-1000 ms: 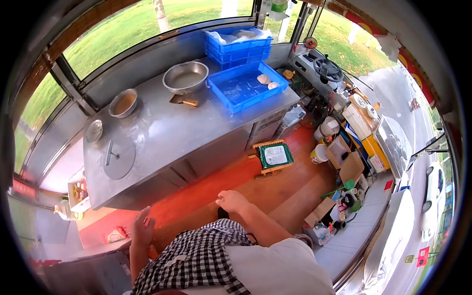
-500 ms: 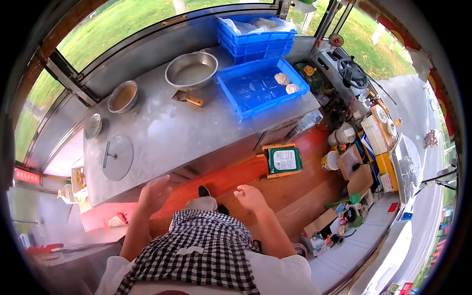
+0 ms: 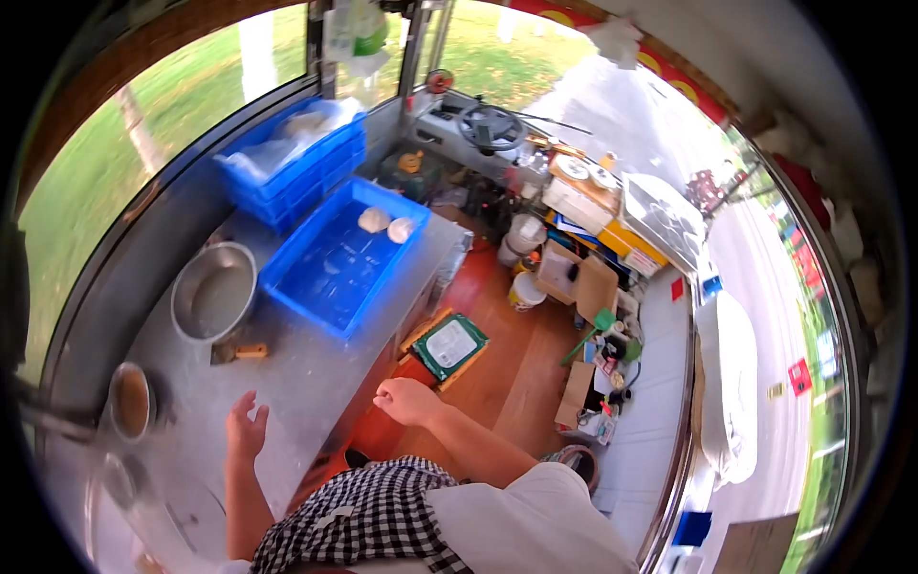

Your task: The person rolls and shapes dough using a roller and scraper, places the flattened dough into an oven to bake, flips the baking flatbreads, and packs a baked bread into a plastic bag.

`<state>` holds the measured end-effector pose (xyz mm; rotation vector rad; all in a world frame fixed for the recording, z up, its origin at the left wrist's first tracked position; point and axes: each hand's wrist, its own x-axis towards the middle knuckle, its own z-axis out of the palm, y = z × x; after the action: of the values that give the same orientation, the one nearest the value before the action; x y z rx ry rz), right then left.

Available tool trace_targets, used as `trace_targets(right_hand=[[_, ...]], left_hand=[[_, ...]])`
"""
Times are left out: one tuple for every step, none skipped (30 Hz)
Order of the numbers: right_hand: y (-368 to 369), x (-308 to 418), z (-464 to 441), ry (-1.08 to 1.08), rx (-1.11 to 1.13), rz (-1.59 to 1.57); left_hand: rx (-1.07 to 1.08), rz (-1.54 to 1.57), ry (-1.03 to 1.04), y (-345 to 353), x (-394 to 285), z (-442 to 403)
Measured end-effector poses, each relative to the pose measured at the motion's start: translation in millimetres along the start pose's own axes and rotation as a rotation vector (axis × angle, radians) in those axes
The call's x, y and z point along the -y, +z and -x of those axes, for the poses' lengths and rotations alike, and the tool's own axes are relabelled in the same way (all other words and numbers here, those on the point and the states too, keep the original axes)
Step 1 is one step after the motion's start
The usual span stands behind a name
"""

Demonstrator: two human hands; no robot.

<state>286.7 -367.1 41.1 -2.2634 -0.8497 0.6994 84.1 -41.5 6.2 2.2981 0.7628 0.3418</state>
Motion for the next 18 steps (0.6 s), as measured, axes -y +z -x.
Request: trace_targets(right_hand=[[-0.3,-1.8,-4.2,0.012,-0.013,-0.01],[0.3,-5.0,-7.0,0.029,-0.028,-0.026],[0.6,-9.4,-8.7,0.046,-0.039,-0.041],[-0.2,-12.8,-7.3,0.064,-0.047,-0.057],[-1.3,-15.6,-4.5,0.094,-0.051,-0.063],[-2.4,-18.6,-1.5,0.116,-0.069,-0.065],[-4.8,-22.2,1.8,0.135,-0.085,-0.065],[-7.6,-26.1,4.7,0.152,-0.099,-0.064],[-9.9,-32.5,6.1,0.18,-0.105,-0.068],[-12.9,-40.5,6.3,0.204,-0.105,-0.071],[-17.2,-48.0,5.0,0.223,-0.102,-0.074],[-26.4,-51.5,3.3,0.254,-0.099,-0.084],[-36.7,-53.3,1.1,0.278,-0.088,-0.094],[-45.1,-56.7,-4.6,0.296,-0.067,-0.101],[-49.6,-66.8,-14.6,0.267,-0.109,-0.103],[-52.3,-79.4,-25.6,0.237,-0.146,-0.105],[-58.0,-90.2,-37.0,0.205,-0.181,-0.107],[-71.3,-92.8,-49.0,0.183,-0.2,-0.085]], left_hand=[[0.003,-0.021,0.031,2.6,8.2,-19.4],[0.007,-0.042,0.057,8.0,17.7,-37.9],[0.011,-0.061,0.077,13.4,24.2,-53.8],[0.014,-0.063,0.094,16.8,25.5,-67.6],[0.018,-0.065,0.112,21.1,26.5,-81.8],[0.02,-0.068,0.131,25.3,26.0,-95.9],[0.033,-0.132,0.212,28.3,25.3,-107.6],[0.03,-0.156,0.232,35.5,27.4,-118.2],[0.023,-0.18,0.248,44.9,31.6,-127.1],[0.013,-0.205,0.258,51.8,31.4,-133.3],[0.069,-0.269,0.224,57.8,32.4,-138.8],[0.12,-0.336,0.185,61.8,29.3,-143.4],[0.165,-0.404,0.135,64.8,27.6,-146.3],[0.152,-0.434,0.125,67.7,27.4,-147.1],[0.136,-0.465,0.108,70.9,25.6,-146.6],[0.121,-0.496,0.087,73.4,24.1,-146.3],[0.123,-0.495,0.052,75.5,22.7,-149.0],[0.125,-0.497,0.013,77.3,23.5,-150.9]])
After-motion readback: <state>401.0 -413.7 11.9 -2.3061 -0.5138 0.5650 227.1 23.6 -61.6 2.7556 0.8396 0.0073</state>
